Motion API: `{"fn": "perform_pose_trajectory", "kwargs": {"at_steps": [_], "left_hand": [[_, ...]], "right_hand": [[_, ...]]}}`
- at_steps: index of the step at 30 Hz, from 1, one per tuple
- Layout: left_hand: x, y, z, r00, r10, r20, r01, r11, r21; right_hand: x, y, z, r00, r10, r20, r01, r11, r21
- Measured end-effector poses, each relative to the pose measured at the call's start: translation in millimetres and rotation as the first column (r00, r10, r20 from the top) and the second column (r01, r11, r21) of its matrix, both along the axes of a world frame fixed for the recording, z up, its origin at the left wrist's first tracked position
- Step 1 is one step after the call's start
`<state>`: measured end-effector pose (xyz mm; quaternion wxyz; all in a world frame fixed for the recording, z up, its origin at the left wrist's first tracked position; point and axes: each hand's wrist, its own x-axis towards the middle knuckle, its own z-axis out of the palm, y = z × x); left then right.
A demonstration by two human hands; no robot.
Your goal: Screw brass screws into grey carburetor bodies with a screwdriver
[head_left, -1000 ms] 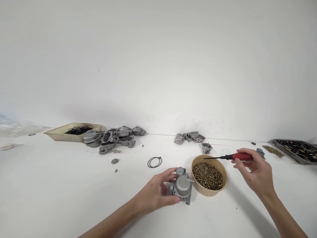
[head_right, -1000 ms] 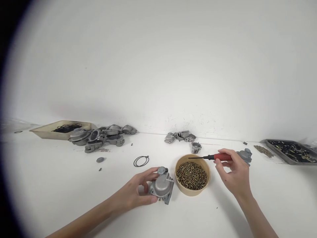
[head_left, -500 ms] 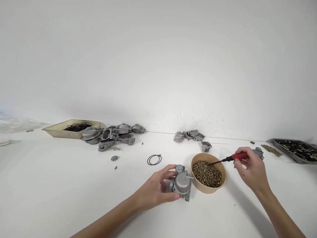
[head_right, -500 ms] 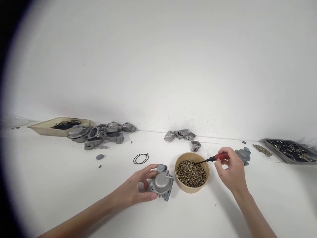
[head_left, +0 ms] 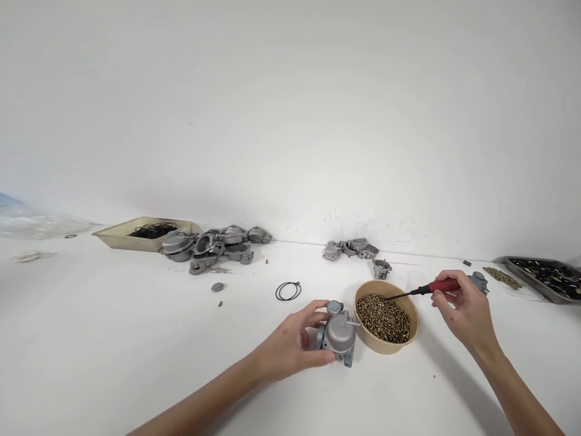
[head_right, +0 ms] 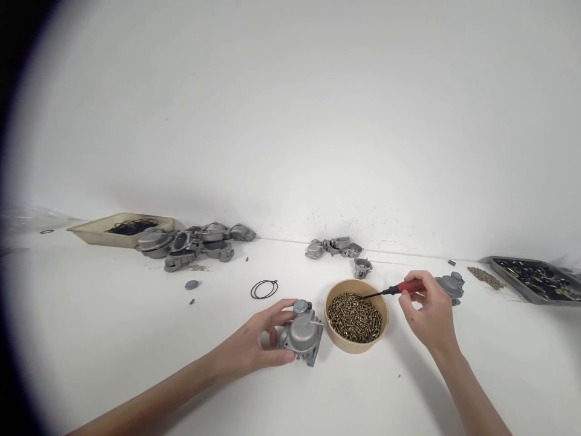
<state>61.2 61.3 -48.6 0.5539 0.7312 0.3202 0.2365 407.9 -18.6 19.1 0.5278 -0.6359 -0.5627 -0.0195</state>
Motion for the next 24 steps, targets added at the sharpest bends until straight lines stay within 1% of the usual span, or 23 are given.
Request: {"fn": "perform_pose_trajectory", "kwargs": {"at_steps": [4, 9, 16, 24], "left_hand": [[0, 0, 0.5, 1.000, -0.015, 0.006, 0.015, 1.000, 0.010], [0, 0, 1.5, 1.000, -0.008, -0.005, 0.008, 1.000, 0.004], [0, -1, 3.0, 1.000, -0.008, 0.003, 0.008, 1.000, 0.004], [1, -5, 13.9, 0.999, -0.041, 0.016, 0.041, 0.999, 0.018]], "right_hand": [[0, 0, 0.2, 1.000, -0.006, -0.005, 0.005, 1.000, -0.015], [-4, 3, -2.1, 0.999, 0.031, -0.011, -0.031, 0.998, -0.060], [-3, 4, -4.0, 0.998, 0.037, -0.051, -0.040, 0.998, -0.057], [-4, 2, 0.5, 0.988, 0.030, -0.148, -0.039, 0.997, -0.059]]}}
